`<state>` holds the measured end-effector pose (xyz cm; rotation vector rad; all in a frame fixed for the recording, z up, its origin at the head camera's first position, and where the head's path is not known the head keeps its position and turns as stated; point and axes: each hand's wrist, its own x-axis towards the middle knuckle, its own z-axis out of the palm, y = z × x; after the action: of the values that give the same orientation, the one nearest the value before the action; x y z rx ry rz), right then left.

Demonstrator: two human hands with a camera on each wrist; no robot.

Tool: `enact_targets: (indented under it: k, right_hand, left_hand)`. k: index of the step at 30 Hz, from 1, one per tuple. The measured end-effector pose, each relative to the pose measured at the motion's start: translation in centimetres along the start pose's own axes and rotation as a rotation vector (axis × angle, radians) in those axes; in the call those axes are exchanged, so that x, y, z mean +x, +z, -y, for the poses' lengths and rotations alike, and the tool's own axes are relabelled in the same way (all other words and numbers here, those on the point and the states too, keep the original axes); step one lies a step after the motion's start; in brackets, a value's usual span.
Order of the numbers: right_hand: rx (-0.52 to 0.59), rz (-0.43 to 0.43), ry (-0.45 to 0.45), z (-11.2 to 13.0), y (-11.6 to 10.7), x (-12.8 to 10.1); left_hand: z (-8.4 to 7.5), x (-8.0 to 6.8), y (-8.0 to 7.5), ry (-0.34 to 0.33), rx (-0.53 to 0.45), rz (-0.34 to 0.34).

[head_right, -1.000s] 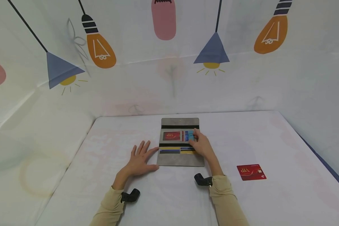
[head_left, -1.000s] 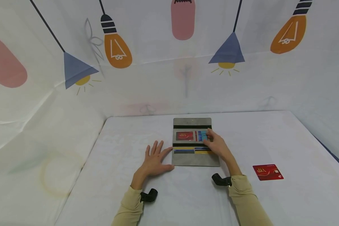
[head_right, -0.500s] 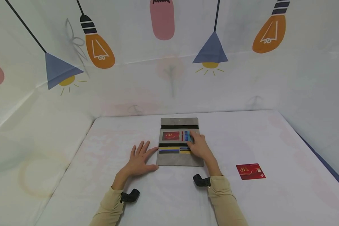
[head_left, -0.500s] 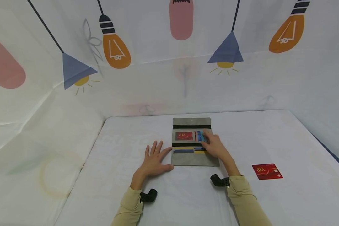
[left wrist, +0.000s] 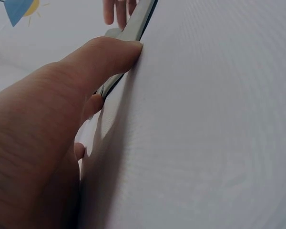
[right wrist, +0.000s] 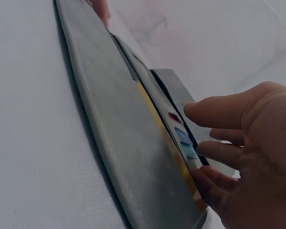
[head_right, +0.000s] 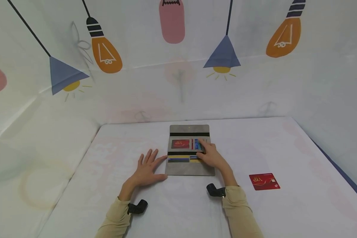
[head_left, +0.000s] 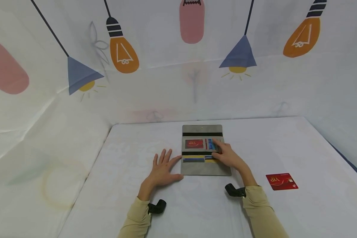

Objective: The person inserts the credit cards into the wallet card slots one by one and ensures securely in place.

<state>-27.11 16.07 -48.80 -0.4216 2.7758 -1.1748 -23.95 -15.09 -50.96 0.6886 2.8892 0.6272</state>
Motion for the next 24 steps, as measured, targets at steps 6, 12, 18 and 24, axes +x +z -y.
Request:
enact_targets:
  k: [6,12,18,24]
  right_hand:
    - [0.03,0.018,-0.002,0.3,-0.6,-0.4]
    - [-0.078,-0.043,0.186,-1.9,-2.5,-1.8]
    - [-0.124,-0.033,0.266,-4.5,-5.5,-4.5]
    - [-0.117,-0.056,0.308,-6.4,-7.8,-7.2]
  left_hand:
    - [0.0,-0.2,-0.1,0.007,-0.01,-0.001]
    - [0.1,-0.3,0.1,0.013,-0.002,0.001]
    - [0.1,-0.3,0.0,0.017,-0.006,0.004]
    - [0.0,-0.4,-0.2,0.013,-0.011,0.006]
